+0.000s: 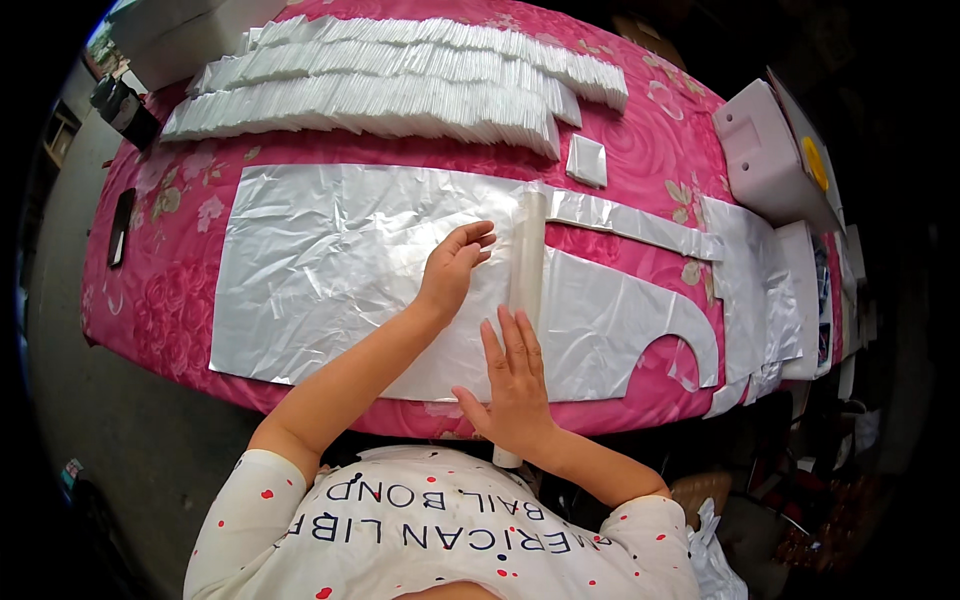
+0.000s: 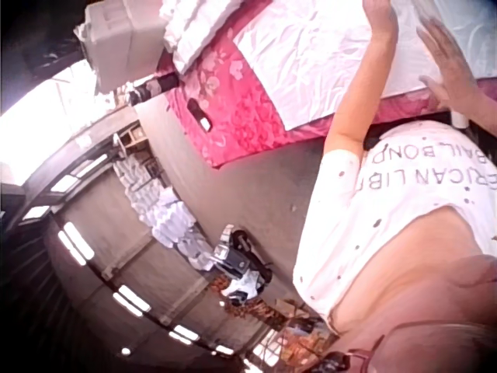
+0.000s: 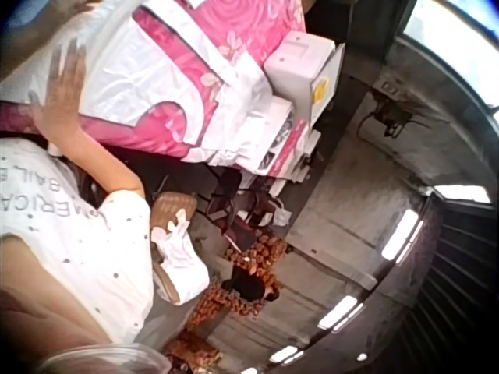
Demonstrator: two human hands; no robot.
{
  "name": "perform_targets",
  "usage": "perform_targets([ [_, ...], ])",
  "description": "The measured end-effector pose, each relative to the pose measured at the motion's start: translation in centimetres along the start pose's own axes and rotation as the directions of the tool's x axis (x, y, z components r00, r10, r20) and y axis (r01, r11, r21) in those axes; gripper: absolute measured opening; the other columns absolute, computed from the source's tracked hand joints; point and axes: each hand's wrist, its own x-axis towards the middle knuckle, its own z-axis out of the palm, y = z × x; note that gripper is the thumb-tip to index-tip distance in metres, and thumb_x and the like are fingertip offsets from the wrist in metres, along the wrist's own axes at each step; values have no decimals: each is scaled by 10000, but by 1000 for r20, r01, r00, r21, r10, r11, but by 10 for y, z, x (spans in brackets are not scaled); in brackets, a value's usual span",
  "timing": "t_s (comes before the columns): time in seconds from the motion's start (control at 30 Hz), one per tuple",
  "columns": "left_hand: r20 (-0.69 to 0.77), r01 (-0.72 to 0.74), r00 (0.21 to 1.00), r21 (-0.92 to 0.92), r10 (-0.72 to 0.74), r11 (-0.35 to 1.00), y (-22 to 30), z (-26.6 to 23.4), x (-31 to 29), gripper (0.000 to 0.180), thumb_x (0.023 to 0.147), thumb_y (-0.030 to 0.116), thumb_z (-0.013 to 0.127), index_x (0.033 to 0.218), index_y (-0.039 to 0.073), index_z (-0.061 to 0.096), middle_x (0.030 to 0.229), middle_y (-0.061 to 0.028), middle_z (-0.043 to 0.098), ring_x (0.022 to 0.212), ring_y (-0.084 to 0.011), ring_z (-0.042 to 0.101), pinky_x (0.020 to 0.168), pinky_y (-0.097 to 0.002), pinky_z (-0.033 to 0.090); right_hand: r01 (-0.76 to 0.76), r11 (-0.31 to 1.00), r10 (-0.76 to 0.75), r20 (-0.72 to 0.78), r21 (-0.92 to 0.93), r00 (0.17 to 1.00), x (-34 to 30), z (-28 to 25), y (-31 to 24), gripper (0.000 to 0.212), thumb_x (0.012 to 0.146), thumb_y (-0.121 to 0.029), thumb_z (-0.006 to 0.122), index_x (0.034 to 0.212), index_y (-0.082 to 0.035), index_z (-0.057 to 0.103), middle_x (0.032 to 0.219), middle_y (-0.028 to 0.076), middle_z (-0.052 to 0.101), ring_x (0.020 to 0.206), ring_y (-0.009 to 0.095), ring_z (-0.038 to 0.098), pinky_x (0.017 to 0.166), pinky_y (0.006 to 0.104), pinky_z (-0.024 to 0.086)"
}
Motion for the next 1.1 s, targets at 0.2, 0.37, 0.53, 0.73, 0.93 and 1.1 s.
perform_targets([
  [0.2, -70, 248, 950, -426, -305, 870, -9, 30, 52, 552, 961, 359, 319, 1262, -103, 330, 1276, -191, 399, 1209, -254, 403, 1053, -359, 313, -334, 938, 344, 135, -89, 929, -58, 2, 29, 935, 727, -301, 685, 1379, 93, 143, 1430, 315, 114, 1336, 469, 84, 1089, 493, 139],
  [0.37, -79, 315, 917, -455, -390, 833, -8, 29, 60, 558, 969, 371, 285, 1257, -105, 329, 1281, -201, 389, 1217, -263, 395, 1043, -360, 332, -307, 947, 319, 156, -99, 935, -57, -9, 32, 934, 740, -351, 675, 1383, 84, 157, 1445, 294, 103, 1348, 455, 60, 1095, 480, 132],
  [0.53, -284, 145, 928, -324, -243, 935, 2, 28, 45, 464, 970, 316, 313, 1205, -73, 403, 1232, -183, 462, 1173, -253, 456, 1009, -354, 372, -65, 998, 64, 138, 2, 988, -40, -24, 69, 813, 794, -439, 597, 1378, 27, 276, 1469, 209, 170, 1362, 392, 128, 1094, 458, 169],
  [0.73, -217, -99, 973, -96, 76, 990, 35, -40, -15, 413, 959, 280, 331, 1177, -46, 461, 1187, -173, 529, 1107, -245, 522, 961, -346, 411, 238, 971, -223, 328, -5, 918, 4, -12, 79, 699, 853, -512, 454, 1377, -64, 342, 1473, 119, 239, 1373, 333, 155, 1103, 453, 148],
  [0.93, -416, -167, 891, 71, 182, 983, 64, -146, -93, 444, 968, 322, 303, 1192, -26, 463, 1174, -149, 547, 1071, -217, 538, 917, -321, 425, 397, 631, -759, 426, 666, 493, 60, 63, -55, 567, 890, -452, 463, 1223, 6, 501, 1243, 162, 526, 1210, 321, 439, 1035, 430, 314],
  [1.1, -550, -160, 807, 147, 215, 976, 69, -202, -188, 462, 977, 342, 299, 1198, -33, 456, 1169, -150, 547, 1051, -204, 543, 908, -307, 421, 470, 587, -714, 147, 659, 685, 100, 55, -63, 402, 854, -284, 569, 1164, -29, 540, 1185, 135, 560, 1128, 308, 501, 960, 410, 381],
])
